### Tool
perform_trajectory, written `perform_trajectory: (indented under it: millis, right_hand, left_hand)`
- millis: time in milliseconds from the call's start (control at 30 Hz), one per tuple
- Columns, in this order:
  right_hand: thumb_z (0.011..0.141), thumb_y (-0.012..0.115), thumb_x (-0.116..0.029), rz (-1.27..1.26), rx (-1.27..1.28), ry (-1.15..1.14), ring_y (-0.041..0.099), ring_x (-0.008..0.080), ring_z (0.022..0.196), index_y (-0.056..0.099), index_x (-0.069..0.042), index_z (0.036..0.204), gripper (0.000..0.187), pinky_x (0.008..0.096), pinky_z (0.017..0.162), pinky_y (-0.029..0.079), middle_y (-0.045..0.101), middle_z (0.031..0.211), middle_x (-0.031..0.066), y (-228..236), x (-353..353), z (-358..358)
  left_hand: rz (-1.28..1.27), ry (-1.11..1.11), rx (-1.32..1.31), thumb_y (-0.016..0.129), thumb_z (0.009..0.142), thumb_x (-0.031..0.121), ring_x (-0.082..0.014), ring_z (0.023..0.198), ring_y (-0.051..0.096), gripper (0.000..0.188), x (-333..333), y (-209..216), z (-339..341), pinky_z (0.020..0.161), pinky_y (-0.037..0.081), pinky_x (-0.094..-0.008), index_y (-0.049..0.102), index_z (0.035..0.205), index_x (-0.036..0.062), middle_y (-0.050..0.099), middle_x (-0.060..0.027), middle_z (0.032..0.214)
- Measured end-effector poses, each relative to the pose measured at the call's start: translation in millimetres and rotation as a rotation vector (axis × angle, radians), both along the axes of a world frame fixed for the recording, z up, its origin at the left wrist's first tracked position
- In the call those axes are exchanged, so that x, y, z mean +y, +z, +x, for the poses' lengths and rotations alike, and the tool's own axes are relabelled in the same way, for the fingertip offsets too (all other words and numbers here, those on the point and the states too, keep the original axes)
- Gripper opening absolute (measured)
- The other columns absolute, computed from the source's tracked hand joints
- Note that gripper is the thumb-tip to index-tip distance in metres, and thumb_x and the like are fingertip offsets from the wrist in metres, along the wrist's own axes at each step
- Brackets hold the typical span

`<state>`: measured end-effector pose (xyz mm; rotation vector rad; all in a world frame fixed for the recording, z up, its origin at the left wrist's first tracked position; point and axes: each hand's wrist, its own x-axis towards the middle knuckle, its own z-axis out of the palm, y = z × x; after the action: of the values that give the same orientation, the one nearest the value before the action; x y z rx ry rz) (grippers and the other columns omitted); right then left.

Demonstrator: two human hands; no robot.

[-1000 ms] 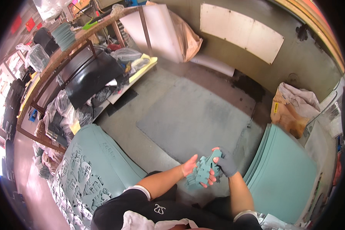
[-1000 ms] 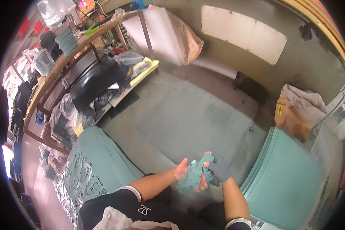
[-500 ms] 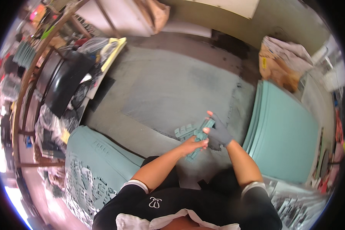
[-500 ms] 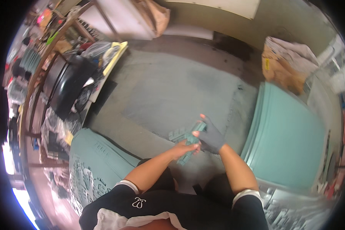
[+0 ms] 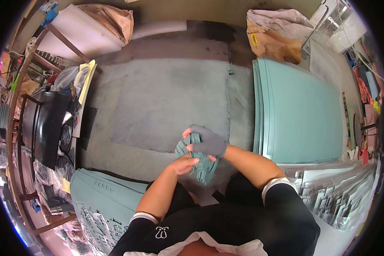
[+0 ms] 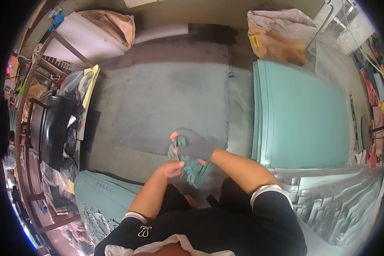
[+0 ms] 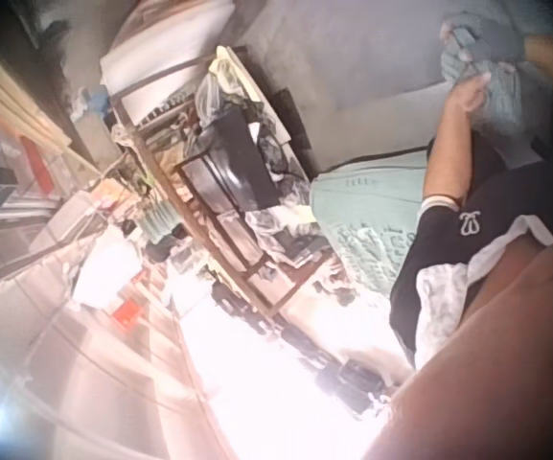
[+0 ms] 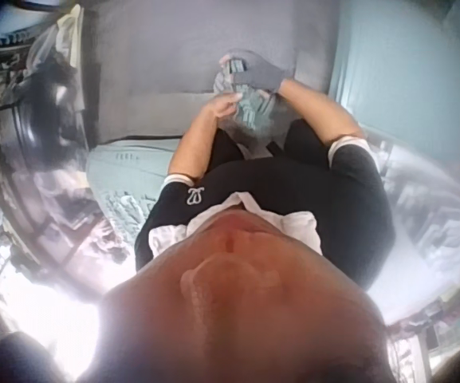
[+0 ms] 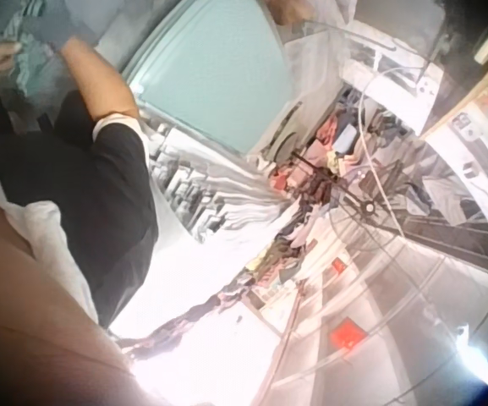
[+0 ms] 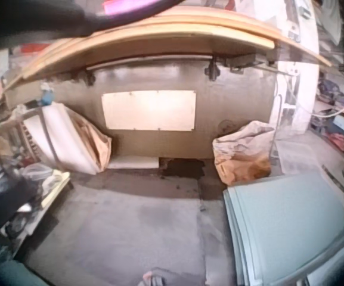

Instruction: The person repeatedly picks up light-blue foam cutouts from a workbench, aligns them into neat stacks, and places the stacks on the floor. The person also uses a green spray bottle to mist the workbench surface and wipes it with a cloth between handling the cutouts.

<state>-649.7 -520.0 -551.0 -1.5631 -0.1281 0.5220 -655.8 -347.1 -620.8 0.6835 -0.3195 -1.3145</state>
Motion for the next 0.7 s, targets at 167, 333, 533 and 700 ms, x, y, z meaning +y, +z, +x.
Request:
perform_trajectory:
  millis: [167,333,533,700]
  right_hand:
    - [0.073,0.062,-0.018,-0.062,-0.152,0.033,0.051,0.0180,0.092,0.052,-0.010,0.102,0.031,0.0313,0.078,0.044,0.049,0.102,0.0053,-16.3,4.3,-2.1]
    - [0.072,0.061,-0.011,0.031,-0.399,-0.011,0.050,0.0158,0.090,0.052,-0.005,0.099,0.029,0.0291,0.080,0.042,0.051,0.097,0.0059,-32.8,7.5,-0.8]
    - [0.075,0.057,-0.011,0.029,-0.049,-0.002,0.050,0.0136,0.092,0.053,-0.004,0.104,0.031,0.0277,0.081,0.042,0.052,0.100,0.0048,-28.1,3.7,2.7]
    - [0.088,0.050,-0.038,0.212,-0.011,-0.180,0.049,0.0164,0.107,0.042,-0.001,0.127,0.055,0.0297,0.092,0.037,0.053,0.116,0.0081,-80.6,-33.2,33.5]
  left_hand:
    - [0.477,0.133,-0.074,0.073,0.069,0.025,-0.0257,0.126,0.034,0.084,-6.8,15.7,-9.1,0.103,0.028,-0.0382,0.028,0.135,-0.0014,0.037,-0.0146,0.134]
    - [0.687,0.206,-0.370,0.076,0.064,0.023,-0.0255,0.123,0.036,0.088,-5.6,27.9,-13.0,0.102,0.029,-0.0356,0.028,0.134,-0.0026,0.040,-0.0141,0.129]
    - [0.369,0.136,-0.145,0.075,0.065,0.017,-0.0176,0.108,0.047,0.056,0.5,36.1,-9.7,0.094,0.036,-0.0315,0.052,0.114,0.0028,0.055,-0.0070,0.110]
    - [0.554,0.488,-0.127,0.073,0.071,0.015,-0.0144,0.090,0.056,0.036,30.8,35.5,-11.5,0.085,0.042,-0.0294,0.060,0.102,0.0040,0.061,-0.0041,0.094]
